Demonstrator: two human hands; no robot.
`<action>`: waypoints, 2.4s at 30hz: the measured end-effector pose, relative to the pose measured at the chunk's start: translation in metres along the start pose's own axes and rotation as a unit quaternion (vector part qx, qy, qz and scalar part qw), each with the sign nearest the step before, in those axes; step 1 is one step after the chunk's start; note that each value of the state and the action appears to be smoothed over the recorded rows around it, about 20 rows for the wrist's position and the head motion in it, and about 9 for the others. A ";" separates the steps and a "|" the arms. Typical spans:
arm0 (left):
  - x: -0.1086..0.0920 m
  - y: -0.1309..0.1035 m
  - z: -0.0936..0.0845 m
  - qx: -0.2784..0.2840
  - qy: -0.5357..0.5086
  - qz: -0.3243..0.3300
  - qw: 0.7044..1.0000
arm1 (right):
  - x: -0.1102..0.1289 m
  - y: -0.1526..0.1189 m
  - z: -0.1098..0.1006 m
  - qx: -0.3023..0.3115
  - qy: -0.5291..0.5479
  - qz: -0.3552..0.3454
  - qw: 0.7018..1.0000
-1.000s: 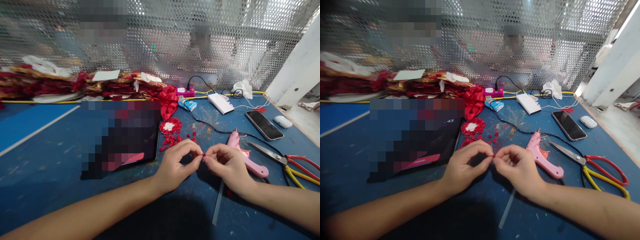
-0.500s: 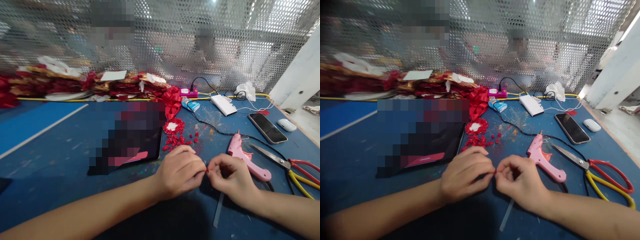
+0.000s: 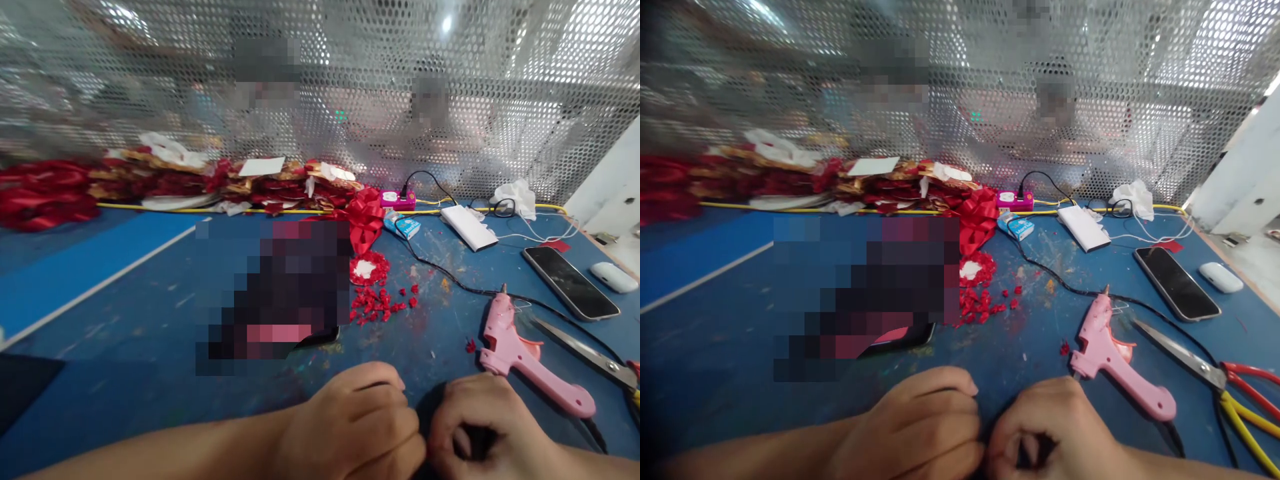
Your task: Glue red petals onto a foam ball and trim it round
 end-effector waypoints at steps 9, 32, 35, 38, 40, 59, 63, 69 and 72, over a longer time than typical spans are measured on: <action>0.008 0.024 -0.011 0.031 0.029 0.047 0.998 | -0.007 0.001 -0.002 -0.015 0.017 0.097 0.995; 0.055 0.017 0.000 0.010 -0.169 -0.215 0.962 | -0.013 -0.002 -0.012 -0.099 0.178 0.138 0.969; 0.060 0.017 0.003 0.025 -0.124 -0.227 0.966 | -0.014 -0.002 -0.010 -0.098 0.179 0.135 0.970; 0.058 0.017 0.002 0.007 -0.150 -0.213 0.965 | -0.015 -0.002 -0.010 -0.100 0.176 0.134 0.970; 0.056 0.016 0.002 0.005 -0.188 -0.212 0.959 | -0.015 -0.002 -0.010 -0.097 0.173 0.137 0.971; 0.057 0.017 0.008 0.079 -0.267 -0.360 0.890 | -0.017 0.003 -0.006 -0.059 0.024 0.146 0.987; 0.054 0.018 0.009 0.092 -0.261 -0.325 0.905 | -0.016 0.003 -0.007 -0.063 -0.011 0.131 0.989; 0.051 0.018 0.010 0.106 -0.242 -0.288 0.920 | -0.006 0.002 -0.009 -0.064 -0.085 0.063 0.992; 0.049 0.018 0.011 0.117 -0.240 -0.270 0.925 | -0.002 0.002 -0.009 -0.069 -0.117 0.033 0.990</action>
Point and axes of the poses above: each hand's wrist, its own y-axis towards the middle knuckle, its own z-axis out of the palm, x = y × z, the point moved 5 cm from there along y, towards the middle knuckle, and after that the axes turned 6 degrees about x, right-handed, at the moved point
